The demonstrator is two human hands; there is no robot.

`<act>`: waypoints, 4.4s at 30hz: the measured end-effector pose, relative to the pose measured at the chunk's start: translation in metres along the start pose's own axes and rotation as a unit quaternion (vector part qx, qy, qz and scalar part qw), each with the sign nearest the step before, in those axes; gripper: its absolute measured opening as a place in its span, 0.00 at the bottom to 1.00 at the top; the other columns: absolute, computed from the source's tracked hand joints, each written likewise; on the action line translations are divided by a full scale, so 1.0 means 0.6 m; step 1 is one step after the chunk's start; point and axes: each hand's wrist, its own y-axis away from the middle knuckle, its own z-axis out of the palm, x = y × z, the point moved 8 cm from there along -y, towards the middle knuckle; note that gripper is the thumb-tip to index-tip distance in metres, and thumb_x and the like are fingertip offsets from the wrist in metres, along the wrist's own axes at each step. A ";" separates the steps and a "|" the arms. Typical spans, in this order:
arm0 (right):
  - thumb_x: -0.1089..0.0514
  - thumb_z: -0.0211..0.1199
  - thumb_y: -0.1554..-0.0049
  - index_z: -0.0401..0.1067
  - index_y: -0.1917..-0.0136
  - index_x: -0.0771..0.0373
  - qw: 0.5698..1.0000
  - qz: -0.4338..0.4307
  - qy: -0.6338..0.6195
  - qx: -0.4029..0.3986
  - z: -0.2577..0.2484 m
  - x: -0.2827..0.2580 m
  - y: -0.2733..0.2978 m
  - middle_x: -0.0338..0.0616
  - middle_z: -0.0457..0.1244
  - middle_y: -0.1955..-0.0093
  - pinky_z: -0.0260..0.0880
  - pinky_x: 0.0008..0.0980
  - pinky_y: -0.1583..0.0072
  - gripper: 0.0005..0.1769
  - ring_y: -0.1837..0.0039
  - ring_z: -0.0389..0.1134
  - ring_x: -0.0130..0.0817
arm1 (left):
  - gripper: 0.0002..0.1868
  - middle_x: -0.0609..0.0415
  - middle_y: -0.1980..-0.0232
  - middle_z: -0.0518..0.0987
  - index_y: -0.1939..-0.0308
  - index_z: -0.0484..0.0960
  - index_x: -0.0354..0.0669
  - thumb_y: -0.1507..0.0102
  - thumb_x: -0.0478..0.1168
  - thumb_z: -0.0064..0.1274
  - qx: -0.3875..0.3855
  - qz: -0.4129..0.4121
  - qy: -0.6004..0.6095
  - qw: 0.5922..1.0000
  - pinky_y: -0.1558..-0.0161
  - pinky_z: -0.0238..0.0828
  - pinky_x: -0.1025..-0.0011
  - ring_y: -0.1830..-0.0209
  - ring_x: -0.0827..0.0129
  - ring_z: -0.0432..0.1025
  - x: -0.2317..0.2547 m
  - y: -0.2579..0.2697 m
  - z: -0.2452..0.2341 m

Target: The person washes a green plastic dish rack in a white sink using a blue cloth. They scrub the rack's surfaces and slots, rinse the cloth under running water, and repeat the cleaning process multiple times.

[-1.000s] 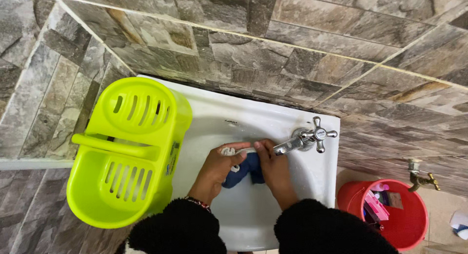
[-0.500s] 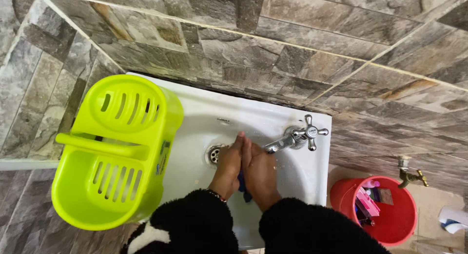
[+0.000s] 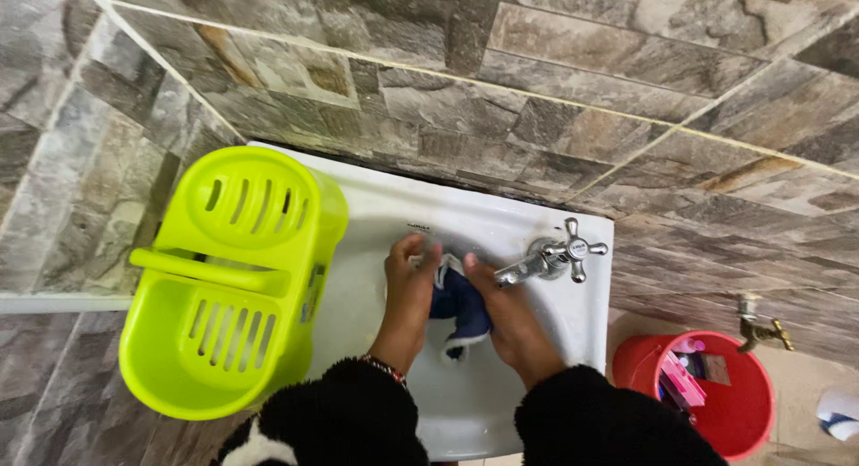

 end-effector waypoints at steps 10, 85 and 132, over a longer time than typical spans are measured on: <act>0.48 0.62 0.38 0.74 0.52 0.63 0.926 -0.184 0.315 0.098 0.084 -0.035 0.079 0.46 0.65 0.57 0.65 0.30 0.54 0.15 0.56 0.63 0.29 | 0.28 0.54 0.56 0.76 0.49 0.76 0.43 0.34 0.64 0.53 -0.121 -0.374 0.392 0.832 0.51 0.71 0.61 0.54 0.63 0.71 -0.080 0.087 0.069; 0.58 0.60 0.39 0.77 0.40 0.56 0.954 -0.140 0.256 -0.065 0.297 -0.295 0.330 0.37 0.71 0.56 0.71 0.27 0.49 0.15 0.54 0.69 0.23 | 0.19 0.52 0.49 0.80 0.48 0.78 0.47 0.35 0.53 0.49 -0.131 -0.352 0.395 0.838 0.50 0.72 0.58 0.48 0.62 0.74 0.261 0.181 -0.035; 0.46 0.53 0.36 0.56 0.72 0.57 0.961 -0.151 0.229 0.033 0.295 -0.261 0.183 0.34 0.49 0.77 0.45 0.32 0.73 0.25 0.76 0.44 0.24 | 0.24 0.36 0.59 0.83 0.56 0.80 0.35 0.29 0.53 0.38 -0.261 0.130 -0.465 0.836 0.53 0.72 0.49 0.57 0.42 0.77 0.347 0.206 -0.056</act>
